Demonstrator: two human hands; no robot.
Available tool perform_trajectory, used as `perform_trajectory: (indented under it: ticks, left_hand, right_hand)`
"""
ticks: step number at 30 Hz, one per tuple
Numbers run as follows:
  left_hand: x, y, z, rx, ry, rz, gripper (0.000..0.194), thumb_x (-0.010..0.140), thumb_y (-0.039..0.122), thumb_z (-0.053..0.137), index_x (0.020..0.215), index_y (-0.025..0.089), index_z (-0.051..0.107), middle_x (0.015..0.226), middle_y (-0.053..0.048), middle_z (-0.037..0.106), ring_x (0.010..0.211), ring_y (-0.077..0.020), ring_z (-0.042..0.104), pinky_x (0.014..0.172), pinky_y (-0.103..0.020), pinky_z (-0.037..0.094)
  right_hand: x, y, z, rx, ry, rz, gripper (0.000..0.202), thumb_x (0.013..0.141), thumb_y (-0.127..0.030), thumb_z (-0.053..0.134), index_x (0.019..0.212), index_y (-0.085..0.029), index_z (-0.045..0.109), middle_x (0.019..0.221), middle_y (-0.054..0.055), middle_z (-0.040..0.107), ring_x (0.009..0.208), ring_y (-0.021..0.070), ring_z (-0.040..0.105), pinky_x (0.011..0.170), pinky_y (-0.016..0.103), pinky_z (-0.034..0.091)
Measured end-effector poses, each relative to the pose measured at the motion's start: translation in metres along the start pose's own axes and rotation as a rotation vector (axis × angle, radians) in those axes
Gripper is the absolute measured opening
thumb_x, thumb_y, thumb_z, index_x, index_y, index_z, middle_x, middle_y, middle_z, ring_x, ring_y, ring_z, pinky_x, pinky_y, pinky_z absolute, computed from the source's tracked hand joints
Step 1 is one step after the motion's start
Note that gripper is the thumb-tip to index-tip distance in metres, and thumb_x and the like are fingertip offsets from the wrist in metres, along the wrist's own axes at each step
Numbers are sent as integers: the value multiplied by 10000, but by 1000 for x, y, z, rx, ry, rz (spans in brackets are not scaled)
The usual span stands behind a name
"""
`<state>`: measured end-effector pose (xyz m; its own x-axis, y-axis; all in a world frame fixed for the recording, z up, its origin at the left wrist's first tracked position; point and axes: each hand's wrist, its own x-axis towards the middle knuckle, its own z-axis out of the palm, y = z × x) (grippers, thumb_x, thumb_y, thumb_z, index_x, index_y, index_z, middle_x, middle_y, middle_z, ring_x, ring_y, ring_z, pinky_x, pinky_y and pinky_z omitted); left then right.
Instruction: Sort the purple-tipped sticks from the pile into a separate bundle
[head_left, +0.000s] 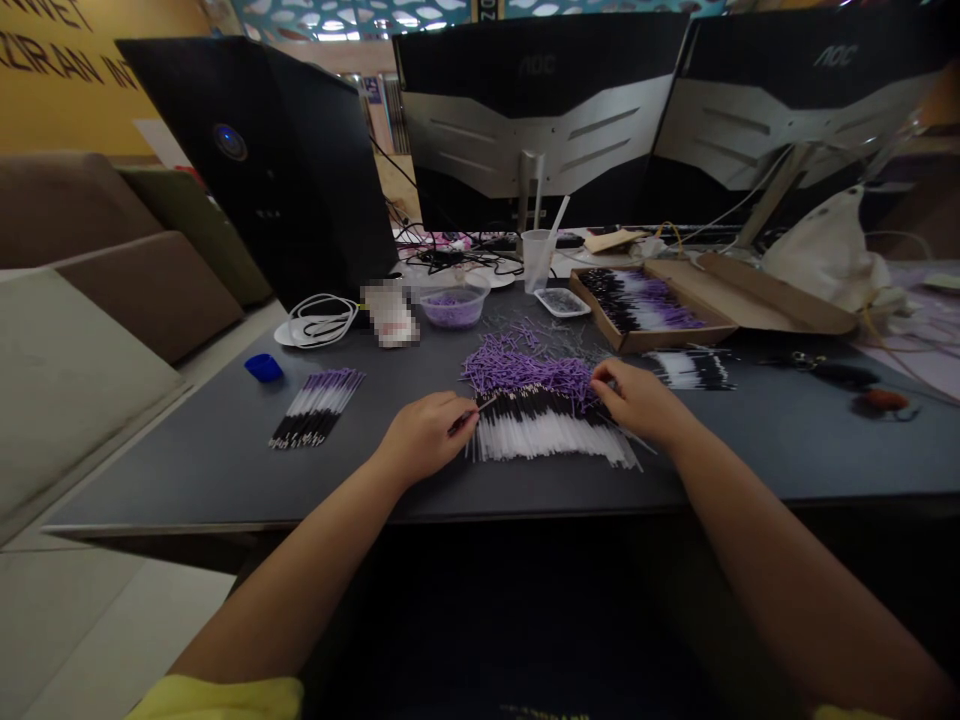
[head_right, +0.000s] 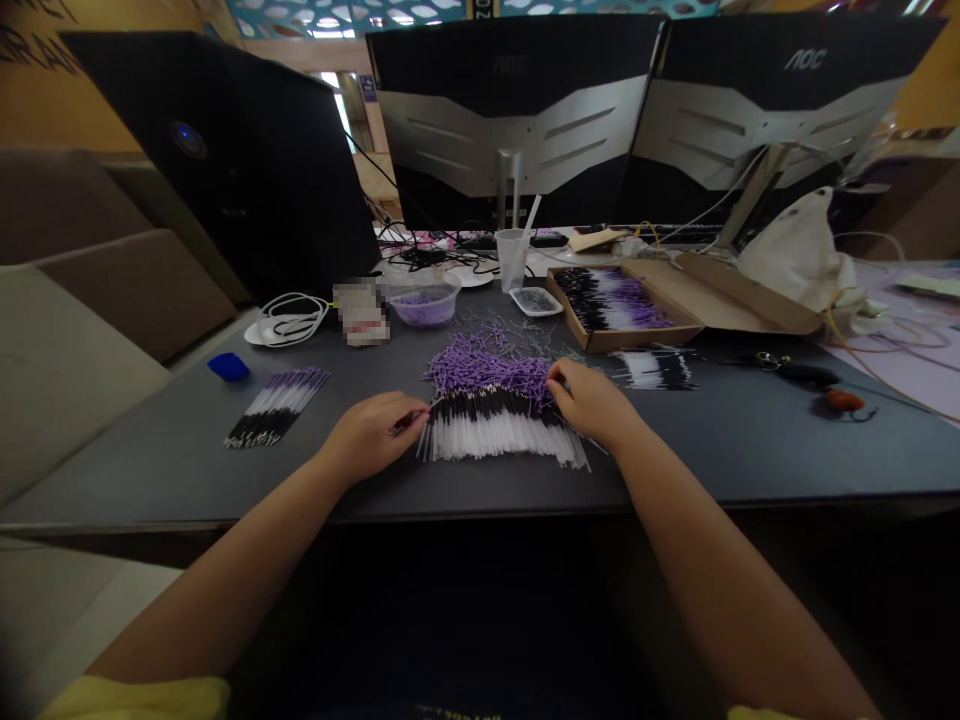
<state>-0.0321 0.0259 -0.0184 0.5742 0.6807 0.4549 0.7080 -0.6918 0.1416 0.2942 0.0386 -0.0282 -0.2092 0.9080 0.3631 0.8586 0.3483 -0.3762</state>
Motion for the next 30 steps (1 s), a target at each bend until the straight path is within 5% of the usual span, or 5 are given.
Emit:
perform_trajectory:
  ticks: [7, 12, 20, 30]
  left_hand:
    - [1, 10, -11, 73, 80, 128, 194, 916, 247, 467, 909, 166, 643, 879, -59, 638, 811, -165, 559, 736, -290, 457]
    - [-2, 23, -10, 6, 84, 195, 186, 921, 238, 451, 927, 156, 618, 766, -47, 634, 712, -151, 559, 674, -277, 447]
    - [-7, 41, -4, -364, -72, 106, 186, 937, 250, 450, 994, 191, 618, 901, -26, 703, 780, -121, 651, 718, -227, 483]
    - [-8, 35, 12, -244, -2, 137, 190, 932, 234, 454, 968, 174, 631, 849, -37, 706, 733, -141, 650, 689, -247, 480]
  right_hand:
    - [-4, -22, 3, 515, 10, 136, 375, 838, -275, 557, 1208, -210, 546, 869, 56, 652, 672, 179, 654, 649, 358, 552]
    - [-13, -54, 5, 516, -3, 73, 210, 864, -278, 547, 1035, -216, 654, 949, 73, 688, 815, 203, 671, 762, 394, 545]
    - [-26, -106, 17, 1328, -11, 200, 206, 820, -344, 656, 863, -224, 494, 878, 26, 735, 830, 163, 705, 852, 397, 550]
    - [-28, -105, 40, 1596, -87, 213, 132, 821, -320, 676, 875, -228, 599, 880, 4, 742, 834, 150, 706, 819, 360, 570]
